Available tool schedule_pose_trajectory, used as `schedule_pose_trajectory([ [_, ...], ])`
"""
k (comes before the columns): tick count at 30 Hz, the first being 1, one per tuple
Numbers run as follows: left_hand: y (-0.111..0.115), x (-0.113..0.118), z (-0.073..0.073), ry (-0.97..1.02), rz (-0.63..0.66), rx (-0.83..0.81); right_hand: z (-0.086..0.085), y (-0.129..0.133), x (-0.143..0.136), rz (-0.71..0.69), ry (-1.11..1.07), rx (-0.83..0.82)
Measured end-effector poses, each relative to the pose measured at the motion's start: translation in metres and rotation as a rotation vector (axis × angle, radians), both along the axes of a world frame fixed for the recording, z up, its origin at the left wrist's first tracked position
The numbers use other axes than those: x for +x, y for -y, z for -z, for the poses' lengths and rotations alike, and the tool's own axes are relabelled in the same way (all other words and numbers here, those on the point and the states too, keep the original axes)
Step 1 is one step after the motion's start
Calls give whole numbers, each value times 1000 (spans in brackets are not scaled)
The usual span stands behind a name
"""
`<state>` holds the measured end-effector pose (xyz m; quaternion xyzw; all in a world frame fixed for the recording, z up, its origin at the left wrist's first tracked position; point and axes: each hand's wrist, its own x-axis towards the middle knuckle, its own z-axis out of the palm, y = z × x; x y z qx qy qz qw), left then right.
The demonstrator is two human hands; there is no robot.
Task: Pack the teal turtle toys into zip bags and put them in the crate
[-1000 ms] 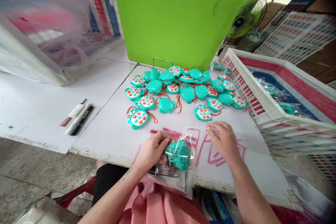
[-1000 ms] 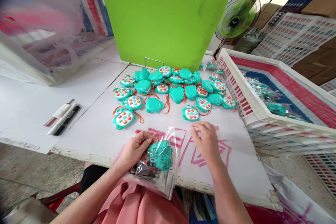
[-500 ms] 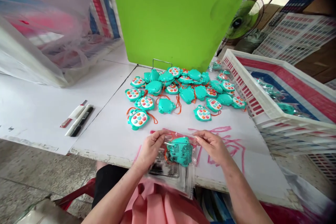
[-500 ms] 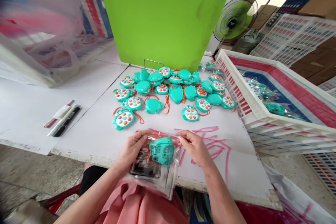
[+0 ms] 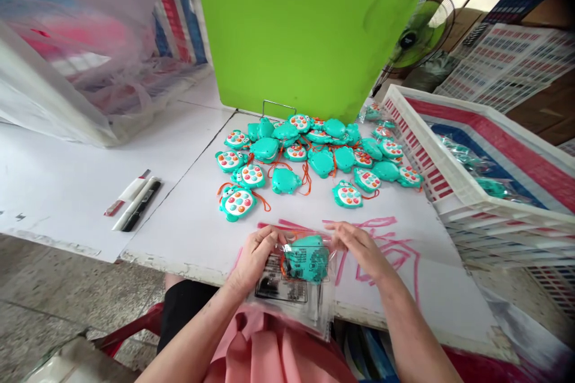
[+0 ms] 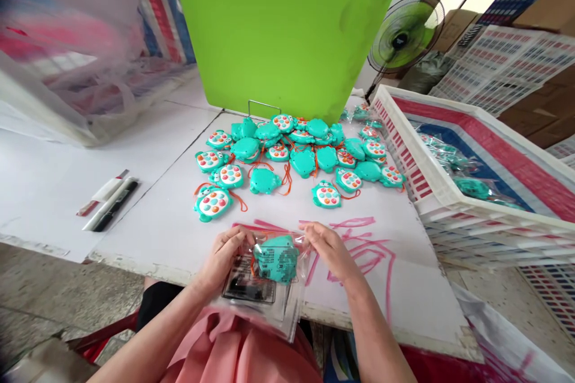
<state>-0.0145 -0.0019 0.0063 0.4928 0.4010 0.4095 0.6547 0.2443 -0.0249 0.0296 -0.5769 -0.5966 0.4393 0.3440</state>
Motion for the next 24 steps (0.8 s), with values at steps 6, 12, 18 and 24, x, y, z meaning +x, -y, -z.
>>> schedule_pose_trajectory([
  [6, 0, 3, 2, -46, -74, 11, 6, 8, -5, -114, 45, -47],
  [12, 3, 7, -1, 74, -61, -87, -21, -2, 64, 410, 2, 178],
  [18, 3, 8, -5, -27, -29, -31, -58, -13, 63, 983, -151, 857],
  [24, 6, 5, -7, -207, -4, 110, -5, -2, -51, 120, 366, 435],
])
